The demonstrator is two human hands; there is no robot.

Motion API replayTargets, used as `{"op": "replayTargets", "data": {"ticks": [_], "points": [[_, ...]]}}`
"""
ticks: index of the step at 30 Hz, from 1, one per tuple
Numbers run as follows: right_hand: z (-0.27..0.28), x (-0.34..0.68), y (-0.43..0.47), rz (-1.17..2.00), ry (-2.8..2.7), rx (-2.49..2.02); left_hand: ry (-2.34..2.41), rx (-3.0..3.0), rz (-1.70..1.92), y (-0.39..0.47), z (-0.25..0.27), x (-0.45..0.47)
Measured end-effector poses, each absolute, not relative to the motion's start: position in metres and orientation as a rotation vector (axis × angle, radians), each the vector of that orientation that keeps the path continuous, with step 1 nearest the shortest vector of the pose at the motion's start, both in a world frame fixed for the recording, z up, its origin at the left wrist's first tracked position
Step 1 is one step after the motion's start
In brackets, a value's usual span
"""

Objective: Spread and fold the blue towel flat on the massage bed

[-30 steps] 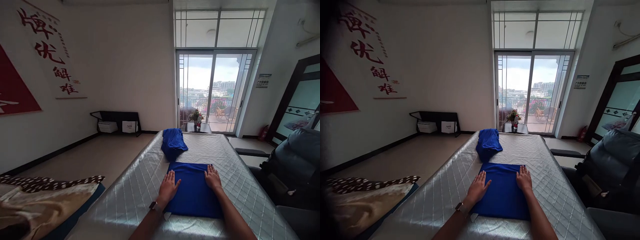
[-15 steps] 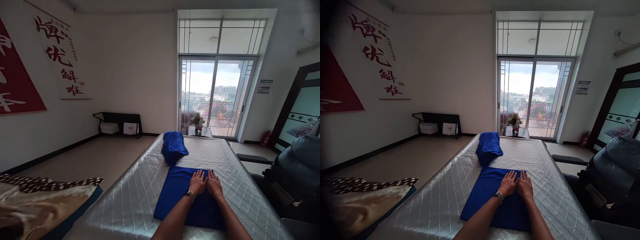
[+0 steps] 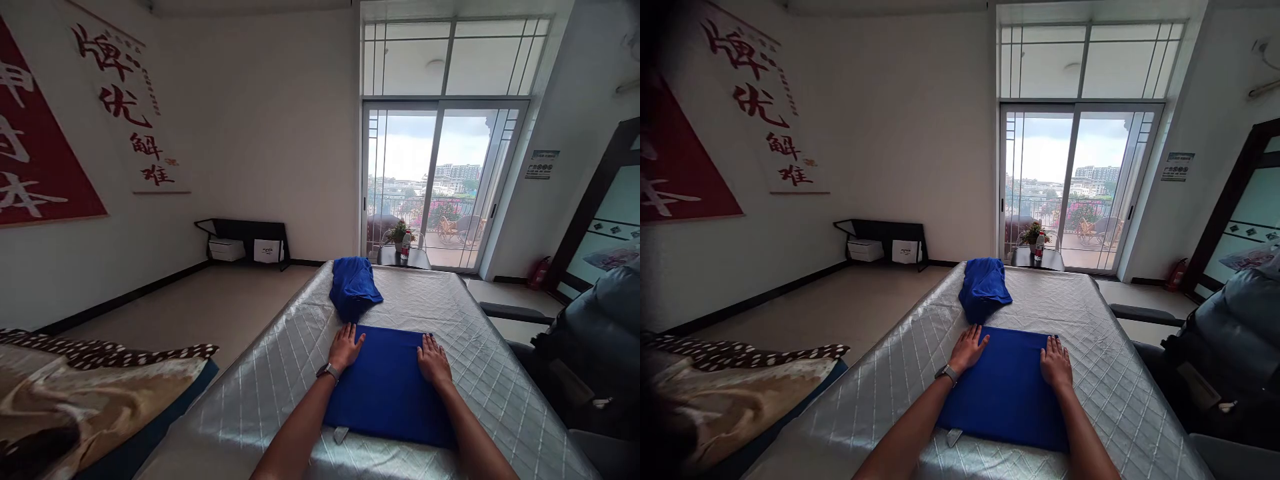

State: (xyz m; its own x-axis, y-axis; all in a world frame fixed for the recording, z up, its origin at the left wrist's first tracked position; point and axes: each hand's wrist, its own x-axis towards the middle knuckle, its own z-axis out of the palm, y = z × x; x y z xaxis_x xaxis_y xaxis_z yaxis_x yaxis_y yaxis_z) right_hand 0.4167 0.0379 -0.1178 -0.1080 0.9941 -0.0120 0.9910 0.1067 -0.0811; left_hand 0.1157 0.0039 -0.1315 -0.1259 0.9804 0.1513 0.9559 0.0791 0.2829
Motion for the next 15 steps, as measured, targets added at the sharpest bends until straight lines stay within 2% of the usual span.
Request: {"op": "replayTargets", "data": {"ticks": [15], "points": [[-0.108, 0.421, 0.051, 0.079, -2.398, -2.036, 2.284, 2.036, 0.469, 0.003, -0.127, 0.106]]}}
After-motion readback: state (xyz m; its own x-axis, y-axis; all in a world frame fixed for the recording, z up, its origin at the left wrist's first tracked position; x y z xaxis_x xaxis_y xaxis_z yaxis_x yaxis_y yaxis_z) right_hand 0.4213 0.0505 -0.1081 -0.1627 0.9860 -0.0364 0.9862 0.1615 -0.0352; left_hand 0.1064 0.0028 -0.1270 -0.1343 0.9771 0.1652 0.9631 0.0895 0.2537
